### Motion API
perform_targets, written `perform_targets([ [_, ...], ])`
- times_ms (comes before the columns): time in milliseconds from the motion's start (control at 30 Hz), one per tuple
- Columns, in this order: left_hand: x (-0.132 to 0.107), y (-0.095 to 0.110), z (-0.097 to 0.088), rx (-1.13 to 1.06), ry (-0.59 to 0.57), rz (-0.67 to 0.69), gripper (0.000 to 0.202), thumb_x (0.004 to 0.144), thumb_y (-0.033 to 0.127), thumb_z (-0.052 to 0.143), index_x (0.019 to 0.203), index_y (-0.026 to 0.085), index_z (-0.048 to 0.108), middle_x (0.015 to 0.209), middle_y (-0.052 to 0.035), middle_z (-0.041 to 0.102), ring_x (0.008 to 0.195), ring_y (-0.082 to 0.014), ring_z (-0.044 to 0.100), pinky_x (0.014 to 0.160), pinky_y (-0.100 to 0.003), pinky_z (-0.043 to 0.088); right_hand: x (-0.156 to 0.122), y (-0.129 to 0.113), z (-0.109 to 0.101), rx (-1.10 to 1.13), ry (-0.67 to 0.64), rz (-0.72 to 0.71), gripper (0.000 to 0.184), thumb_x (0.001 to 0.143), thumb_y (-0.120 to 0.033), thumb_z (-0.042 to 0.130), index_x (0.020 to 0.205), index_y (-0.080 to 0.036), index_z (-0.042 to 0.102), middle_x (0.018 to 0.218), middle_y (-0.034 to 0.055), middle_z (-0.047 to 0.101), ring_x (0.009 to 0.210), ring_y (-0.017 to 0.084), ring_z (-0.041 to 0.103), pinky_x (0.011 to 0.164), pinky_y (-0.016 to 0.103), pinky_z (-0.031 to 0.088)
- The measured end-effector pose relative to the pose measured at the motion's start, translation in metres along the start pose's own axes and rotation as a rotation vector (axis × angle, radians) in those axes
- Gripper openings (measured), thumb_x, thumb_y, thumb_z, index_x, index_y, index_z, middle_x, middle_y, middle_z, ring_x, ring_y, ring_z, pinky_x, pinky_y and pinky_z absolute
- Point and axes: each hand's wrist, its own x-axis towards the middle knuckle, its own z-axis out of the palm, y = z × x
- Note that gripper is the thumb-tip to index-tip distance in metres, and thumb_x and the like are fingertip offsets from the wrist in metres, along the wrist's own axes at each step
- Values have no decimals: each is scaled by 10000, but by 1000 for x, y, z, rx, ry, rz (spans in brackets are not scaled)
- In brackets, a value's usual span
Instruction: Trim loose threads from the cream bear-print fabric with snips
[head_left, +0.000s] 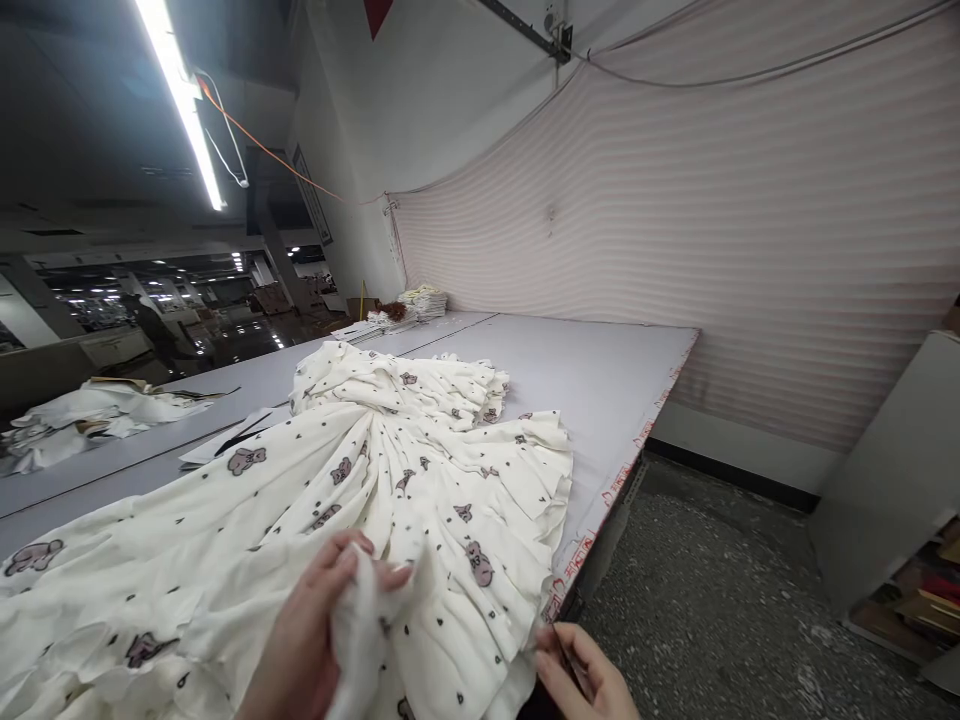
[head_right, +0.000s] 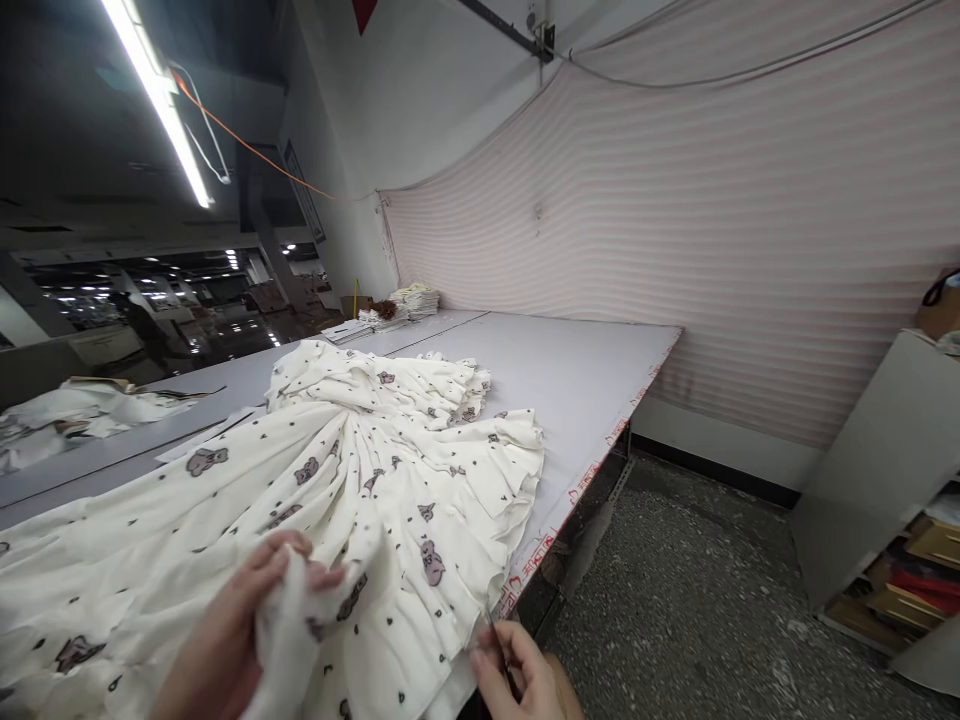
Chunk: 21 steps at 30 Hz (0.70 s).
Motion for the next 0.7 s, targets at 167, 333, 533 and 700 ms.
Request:
perform_targets([
  [167, 2, -37, 30, 827, -350, 235, 352, 646, 248, 732, 971, 236, 597, 922, -19, 638, 821, -211, 632, 703, -268, 492, 8, 7, 5, 153, -31, -30, 430, 687, -548, 746, 906, -181, 695, 796, 67, 734, 829, 209, 670, 764, 245, 511],
  [333, -7, -82, 53, 1306, -415, 404, 232, 818, 54, 391, 892, 190, 564, 903, -77, 623, 783, -207, 643, 679, -288, 506, 2, -5, 14, 64, 65, -96, 509, 740, -576, 680, 1079, -196, 666, 842, 82, 739, 805, 213, 688, 717, 243, 536],
  [533, -2, -80, 33, 1158, -480, 448, 365, 852, 125, 400, 1183, 227, 516, 956, -59, 660, 787, -179, 676, 683, -254, 534, 1, -6, 17, -212, 144, -289, 397, 758, -533, 659, 994, -225, 742, 1042, 93, 713, 922, 215, 676, 770, 206, 539],
  [700, 3, -74, 33, 937, -291, 422, 238, 885, 194, 386, 910, 226, 621, 899, -49, 698, 849, -192, 667, 779, -279, 521, -8, -3, 9, -270, 158, -247, 383, 781, -557, 626, 905, -214, 740, 806, 69, 767, 756, 223, 721, 671, 216, 572],
])
